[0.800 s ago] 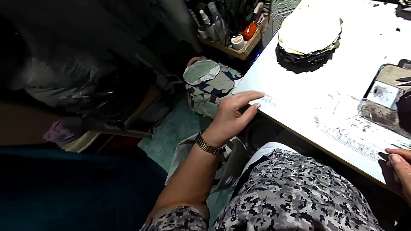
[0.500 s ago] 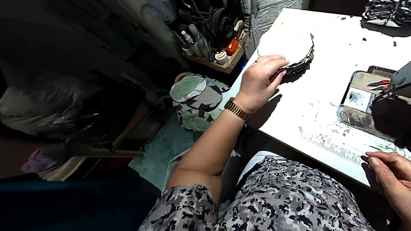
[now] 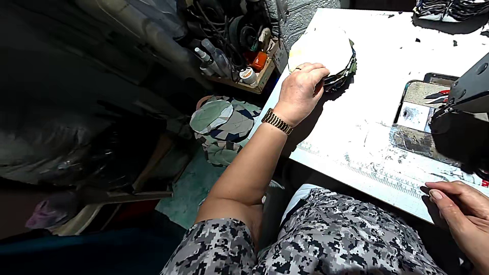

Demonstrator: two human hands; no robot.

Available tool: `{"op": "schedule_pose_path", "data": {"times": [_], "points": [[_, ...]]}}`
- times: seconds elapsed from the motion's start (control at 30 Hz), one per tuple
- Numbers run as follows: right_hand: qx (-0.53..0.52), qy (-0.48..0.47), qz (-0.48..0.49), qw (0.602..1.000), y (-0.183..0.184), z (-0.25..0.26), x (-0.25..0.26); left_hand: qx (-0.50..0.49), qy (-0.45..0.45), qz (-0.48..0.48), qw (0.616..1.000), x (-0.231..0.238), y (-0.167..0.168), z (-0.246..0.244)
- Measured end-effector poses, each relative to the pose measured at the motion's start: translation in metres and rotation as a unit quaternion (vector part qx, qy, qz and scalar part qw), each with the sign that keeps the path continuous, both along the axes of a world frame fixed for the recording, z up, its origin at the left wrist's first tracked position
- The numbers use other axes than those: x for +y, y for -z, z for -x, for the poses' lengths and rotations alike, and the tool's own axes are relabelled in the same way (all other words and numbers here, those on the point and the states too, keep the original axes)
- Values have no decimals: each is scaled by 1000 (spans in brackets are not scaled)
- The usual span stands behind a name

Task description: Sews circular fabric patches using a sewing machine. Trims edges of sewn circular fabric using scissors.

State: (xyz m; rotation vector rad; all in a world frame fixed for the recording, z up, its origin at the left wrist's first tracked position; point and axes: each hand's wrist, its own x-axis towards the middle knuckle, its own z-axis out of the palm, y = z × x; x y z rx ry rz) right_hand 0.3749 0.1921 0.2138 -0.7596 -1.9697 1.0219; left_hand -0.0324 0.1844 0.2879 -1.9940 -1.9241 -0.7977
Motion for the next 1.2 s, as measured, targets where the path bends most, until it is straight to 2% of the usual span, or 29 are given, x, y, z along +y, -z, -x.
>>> {"op": "schedule_pose_path", "data": {"times": [0.3,0.67,0.77,0.83,0.97,1.07,1.13,1.2], "points": [[-8,6,-11,1000,-1,0,-2,14,4,-35,999,3,6,3],[-17,10,-24,1000,-1,1,-2,-75,-19,-44,996,9,-12,13],[-15,8,-27,999,0,0,-1,-39,-2,-32,999,-4,-24,-12],[-16,9,-25,1000,-1,0,-2,-13,29,-21,999,-19,-20,-43],[-20,17,-20,999,-5,0,-4,19,126,14,992,-56,18,-106],[-5,17,-2,1000,-6,-3,-8,31,185,9,982,-75,56,-131],[-5,19,-30,999,-7,-1,-11,10,196,7,980,-82,60,-136],[-52,21,-117,992,-10,5,-17,-17,204,5,979,-85,57,-138]]}}
